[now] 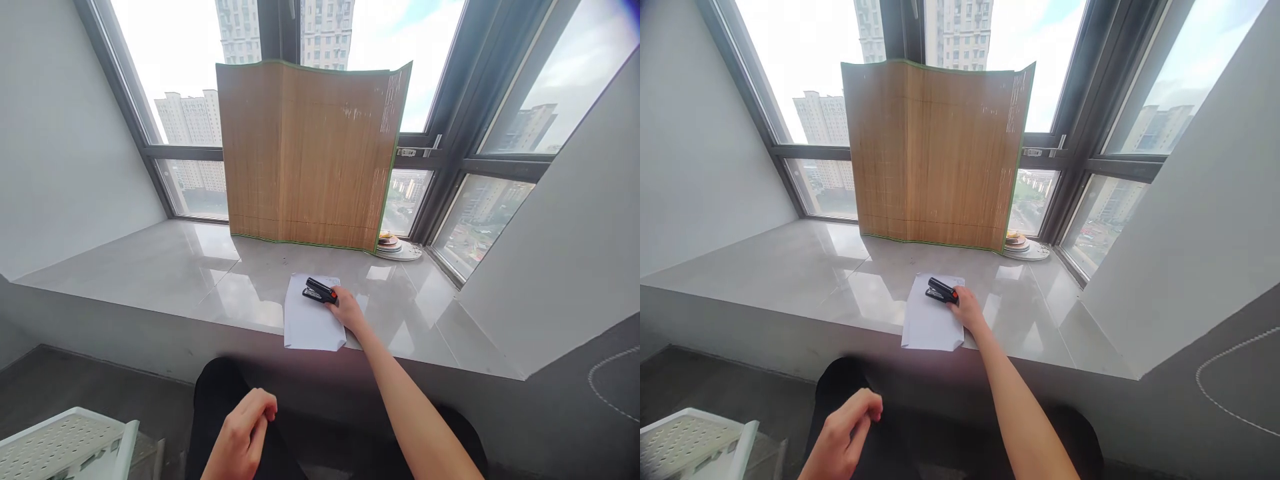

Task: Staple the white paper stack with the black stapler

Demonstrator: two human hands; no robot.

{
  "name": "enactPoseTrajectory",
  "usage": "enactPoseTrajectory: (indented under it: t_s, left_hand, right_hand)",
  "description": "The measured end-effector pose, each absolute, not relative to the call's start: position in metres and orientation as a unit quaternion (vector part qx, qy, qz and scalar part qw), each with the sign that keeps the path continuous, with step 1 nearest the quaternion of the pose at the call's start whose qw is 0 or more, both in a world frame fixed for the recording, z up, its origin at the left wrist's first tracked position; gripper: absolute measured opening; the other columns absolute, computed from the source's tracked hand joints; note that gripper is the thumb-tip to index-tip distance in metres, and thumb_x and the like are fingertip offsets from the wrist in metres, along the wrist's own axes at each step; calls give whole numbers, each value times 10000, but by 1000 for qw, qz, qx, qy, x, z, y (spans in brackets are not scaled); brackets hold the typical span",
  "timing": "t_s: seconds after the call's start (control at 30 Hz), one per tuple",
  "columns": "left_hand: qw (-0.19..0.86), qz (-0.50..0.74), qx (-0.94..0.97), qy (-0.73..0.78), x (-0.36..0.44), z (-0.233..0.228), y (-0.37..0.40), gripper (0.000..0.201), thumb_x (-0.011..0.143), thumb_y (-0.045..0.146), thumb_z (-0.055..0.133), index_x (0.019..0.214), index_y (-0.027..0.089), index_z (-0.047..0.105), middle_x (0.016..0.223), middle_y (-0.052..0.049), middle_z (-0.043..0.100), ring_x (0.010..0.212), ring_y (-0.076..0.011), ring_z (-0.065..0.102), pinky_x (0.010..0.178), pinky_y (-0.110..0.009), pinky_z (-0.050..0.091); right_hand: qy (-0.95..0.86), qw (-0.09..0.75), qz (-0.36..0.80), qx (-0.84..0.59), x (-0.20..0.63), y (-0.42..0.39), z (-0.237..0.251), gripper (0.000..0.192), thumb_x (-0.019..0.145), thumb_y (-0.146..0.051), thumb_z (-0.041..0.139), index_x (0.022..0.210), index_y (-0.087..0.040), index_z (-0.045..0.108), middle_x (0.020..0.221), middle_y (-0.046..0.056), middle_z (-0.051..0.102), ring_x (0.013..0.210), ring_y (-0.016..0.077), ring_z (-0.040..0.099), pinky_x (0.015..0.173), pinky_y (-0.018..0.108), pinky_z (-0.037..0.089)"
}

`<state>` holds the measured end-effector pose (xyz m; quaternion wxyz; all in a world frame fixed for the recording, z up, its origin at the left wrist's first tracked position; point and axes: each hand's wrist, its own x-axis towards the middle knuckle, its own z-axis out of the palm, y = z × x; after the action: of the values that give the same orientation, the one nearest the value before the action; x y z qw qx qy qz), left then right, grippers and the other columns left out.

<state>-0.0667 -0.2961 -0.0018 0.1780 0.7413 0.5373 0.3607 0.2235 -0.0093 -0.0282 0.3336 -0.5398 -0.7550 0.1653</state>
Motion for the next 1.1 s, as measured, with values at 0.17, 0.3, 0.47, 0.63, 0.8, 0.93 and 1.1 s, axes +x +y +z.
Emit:
enactPoseTrajectory:
  t_s: [0.17,0.3,0.47,0.63,0.8,0.93,1.1]
  left_hand:
    - [103,403,730,543,-60,1,-146,307,991,145,387,1029,232,679,1081,-95,752,1063,-250,722,961,-385,591]
    - [70,309,744,588,-64,-5,-51,402,969,110,421,1257,198,687,1488,-141,640,1391,-287,591,1232,-475,437]
    - [49,200,744,636,-62,-25,-17,441,1033,208,413,1421,188,622,1612,-195,539,1524,-370,468,1288,-639,283]
    - [74,202,742,635,-68,-32,-17,518,1030,130,313,1471,183,578,1589,-171,567,1517,-303,485,1306,-573,268]
    - [90,223,759,605,-71,-28,-18,481,1111,380,353,1529,266,560,1626,-108,539,1514,-274,474,1303,-510,285]
    - [78,181,775,601,-69,-26,-19,461,1048,433,512,1460,273,641,1674,-101,496,1577,-360,377,1318,-593,221]
    - [82,166,779,600,-71,-26,-20,485,1042,458,505,1485,304,627,1690,-61,490,1608,-394,326,1315,-636,220]
  right_hand:
    - [-721,372,191,-553,233,-5,-30,299,831,-285,738,1125,-250,698,1130,54,755,1096,272,675,987,409,515]
    - [-722,379,197,-544,233,-2,-31,317,796,-310,751,1107,-263,705,1097,50,762,1068,291,680,989,448,523]
    - [-724,383,199,-538,234,-3,-32,297,803,-320,747,1090,-257,702,1075,47,762,1052,282,673,993,441,521]
    - [-724,372,192,-548,236,-1,-36,334,816,-313,747,1139,-237,708,1105,56,754,1059,269,663,992,423,525]
    - [-726,386,190,-536,235,0,-38,460,815,-288,762,1267,-232,694,1249,89,745,1197,280,667,1082,447,508]
    - [-732,384,205,-524,234,-1,-34,469,865,-314,734,1326,-243,683,1324,89,739,1257,281,662,1129,467,487]
    - [-718,388,212,-537,235,-2,-31,445,843,-269,711,1287,-232,718,1203,84,773,1168,290,688,1076,460,510]
